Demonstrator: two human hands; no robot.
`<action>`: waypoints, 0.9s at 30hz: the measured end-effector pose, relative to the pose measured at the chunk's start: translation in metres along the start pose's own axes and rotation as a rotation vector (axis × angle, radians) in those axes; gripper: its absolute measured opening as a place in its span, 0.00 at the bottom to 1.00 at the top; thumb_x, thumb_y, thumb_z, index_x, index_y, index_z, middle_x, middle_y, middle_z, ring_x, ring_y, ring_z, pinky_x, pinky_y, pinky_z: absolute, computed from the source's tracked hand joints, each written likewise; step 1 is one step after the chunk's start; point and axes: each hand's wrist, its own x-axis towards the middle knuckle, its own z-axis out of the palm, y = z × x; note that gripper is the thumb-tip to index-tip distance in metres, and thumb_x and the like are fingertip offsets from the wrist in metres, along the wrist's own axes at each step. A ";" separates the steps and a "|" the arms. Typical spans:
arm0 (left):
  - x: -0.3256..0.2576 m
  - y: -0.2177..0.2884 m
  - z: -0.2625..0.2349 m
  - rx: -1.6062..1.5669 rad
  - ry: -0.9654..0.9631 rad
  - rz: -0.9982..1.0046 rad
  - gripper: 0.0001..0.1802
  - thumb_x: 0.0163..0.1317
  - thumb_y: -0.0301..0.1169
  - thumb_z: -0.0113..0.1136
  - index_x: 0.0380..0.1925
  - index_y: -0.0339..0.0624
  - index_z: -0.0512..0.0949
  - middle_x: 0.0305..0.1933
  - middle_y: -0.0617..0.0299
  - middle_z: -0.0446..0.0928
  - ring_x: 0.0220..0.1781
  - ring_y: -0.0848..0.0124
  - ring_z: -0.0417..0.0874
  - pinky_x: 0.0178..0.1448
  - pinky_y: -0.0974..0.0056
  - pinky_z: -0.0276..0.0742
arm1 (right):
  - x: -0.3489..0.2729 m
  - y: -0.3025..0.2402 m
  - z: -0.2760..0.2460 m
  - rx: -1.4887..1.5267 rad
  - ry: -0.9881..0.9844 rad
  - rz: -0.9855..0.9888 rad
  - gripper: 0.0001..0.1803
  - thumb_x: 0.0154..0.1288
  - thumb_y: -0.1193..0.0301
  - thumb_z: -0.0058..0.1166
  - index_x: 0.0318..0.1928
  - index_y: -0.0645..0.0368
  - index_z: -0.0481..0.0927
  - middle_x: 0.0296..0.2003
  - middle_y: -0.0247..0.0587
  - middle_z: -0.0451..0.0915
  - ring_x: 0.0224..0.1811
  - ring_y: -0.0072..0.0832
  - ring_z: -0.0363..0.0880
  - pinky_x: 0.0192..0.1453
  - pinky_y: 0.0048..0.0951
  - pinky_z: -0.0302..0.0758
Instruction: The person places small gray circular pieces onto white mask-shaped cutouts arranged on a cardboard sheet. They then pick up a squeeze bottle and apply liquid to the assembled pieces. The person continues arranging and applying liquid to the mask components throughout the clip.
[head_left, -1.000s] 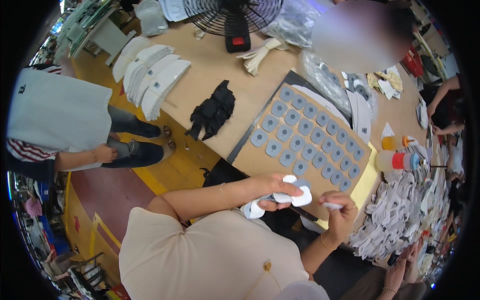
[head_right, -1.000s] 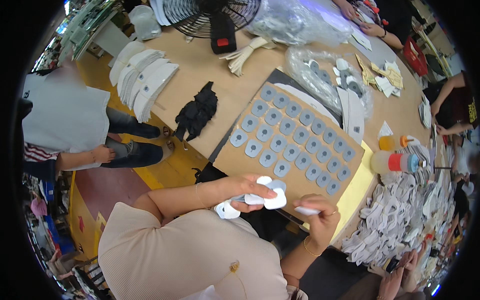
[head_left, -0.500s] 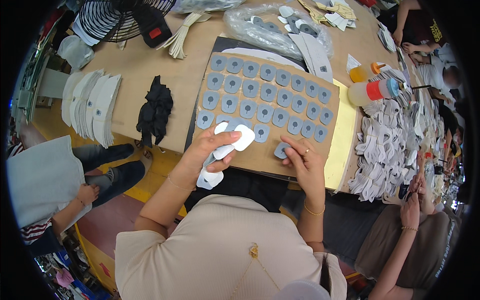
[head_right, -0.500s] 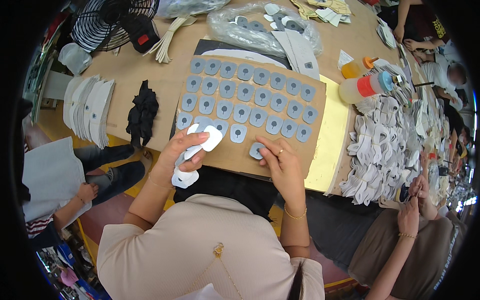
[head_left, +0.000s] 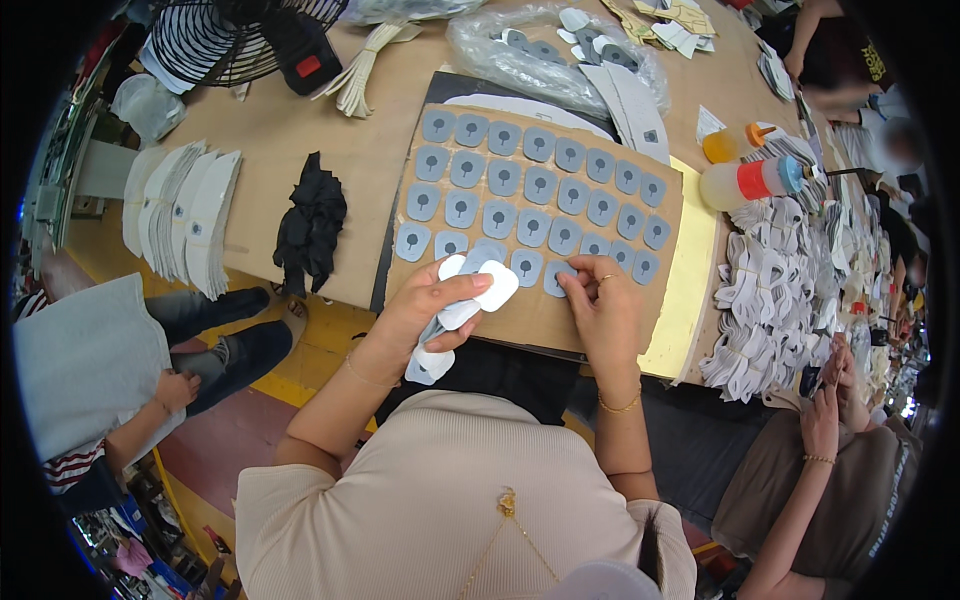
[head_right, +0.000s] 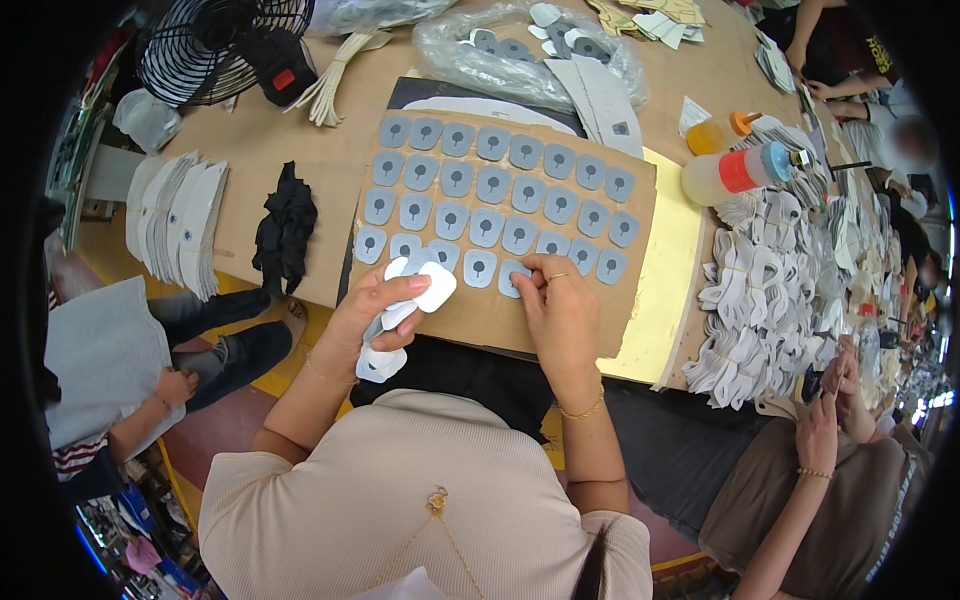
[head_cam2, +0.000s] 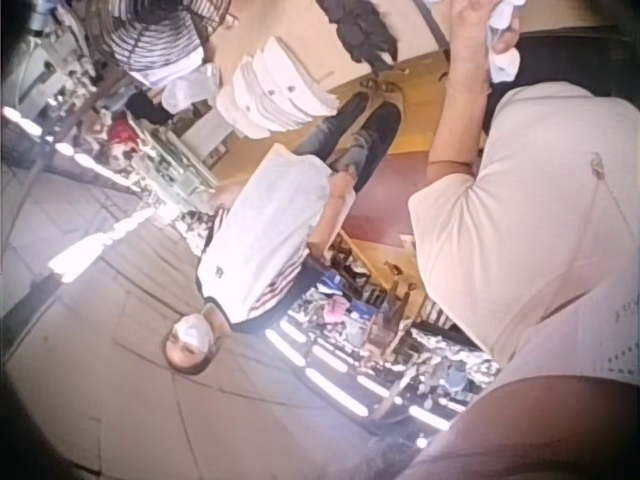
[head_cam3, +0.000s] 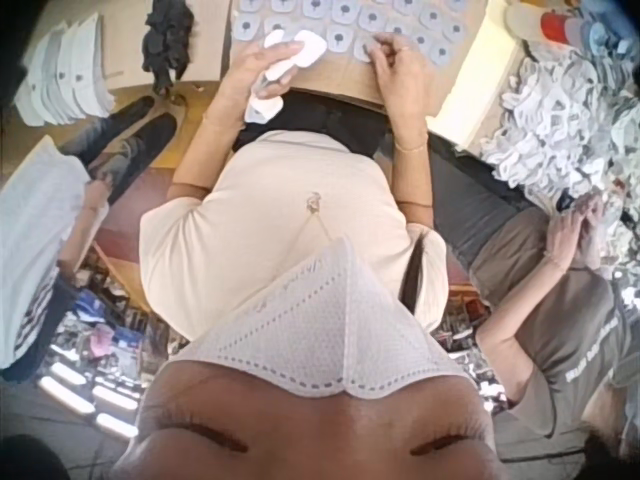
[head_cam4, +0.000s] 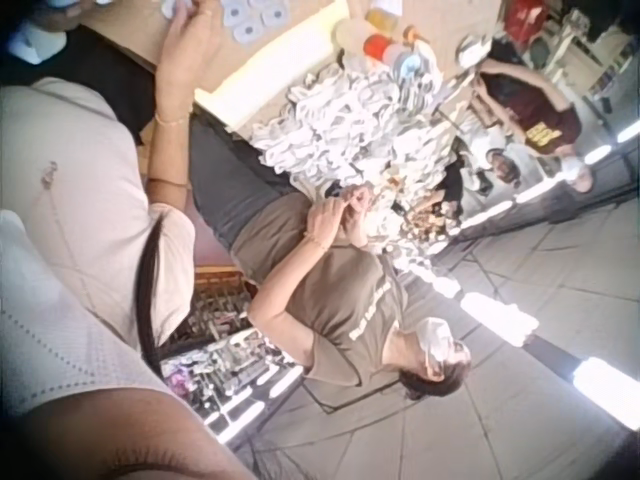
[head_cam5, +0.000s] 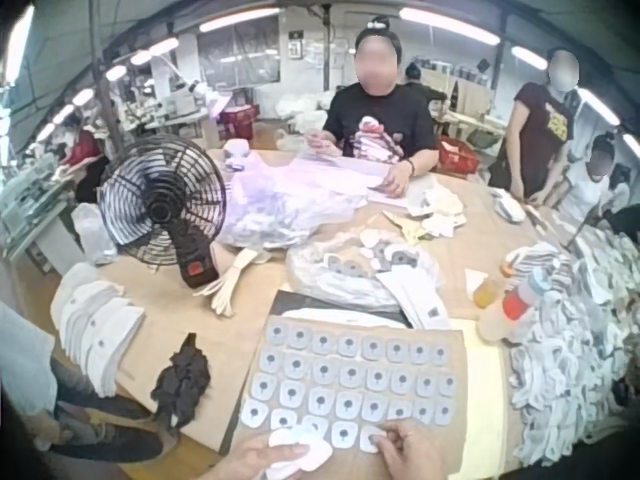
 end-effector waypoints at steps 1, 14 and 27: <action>0.000 0.000 0.000 0.004 -0.002 -0.004 0.13 0.64 0.36 0.60 0.38 0.36 0.74 0.18 0.61 0.72 0.06 0.80 0.58 0.10 0.75 0.51 | -0.001 -0.001 0.001 -0.011 0.018 -0.024 0.10 0.58 0.76 0.64 0.40 0.63 0.80 0.29 0.41 0.78 0.26 0.29 0.77 0.31 0.29 0.74; 0.006 0.004 0.017 0.133 -0.011 0.002 0.14 0.63 0.37 0.62 0.39 0.39 0.72 0.20 0.61 0.73 0.12 0.81 0.67 0.11 0.76 0.54 | -0.004 -0.006 -0.013 -0.196 -0.004 -0.247 0.10 0.56 0.77 0.64 0.41 0.57 0.84 0.33 0.38 0.74 0.28 0.31 0.76 0.34 0.29 0.73; 0.008 -0.005 0.033 0.095 -0.149 -0.152 0.14 0.64 0.38 0.60 0.42 0.42 0.70 0.20 0.63 0.71 0.11 0.81 0.65 0.11 0.76 0.53 | -0.014 -0.012 -0.034 0.307 -0.080 -0.482 0.14 0.52 0.81 0.65 0.41 0.58 0.84 0.40 0.36 0.80 0.35 0.30 0.81 0.39 0.27 0.77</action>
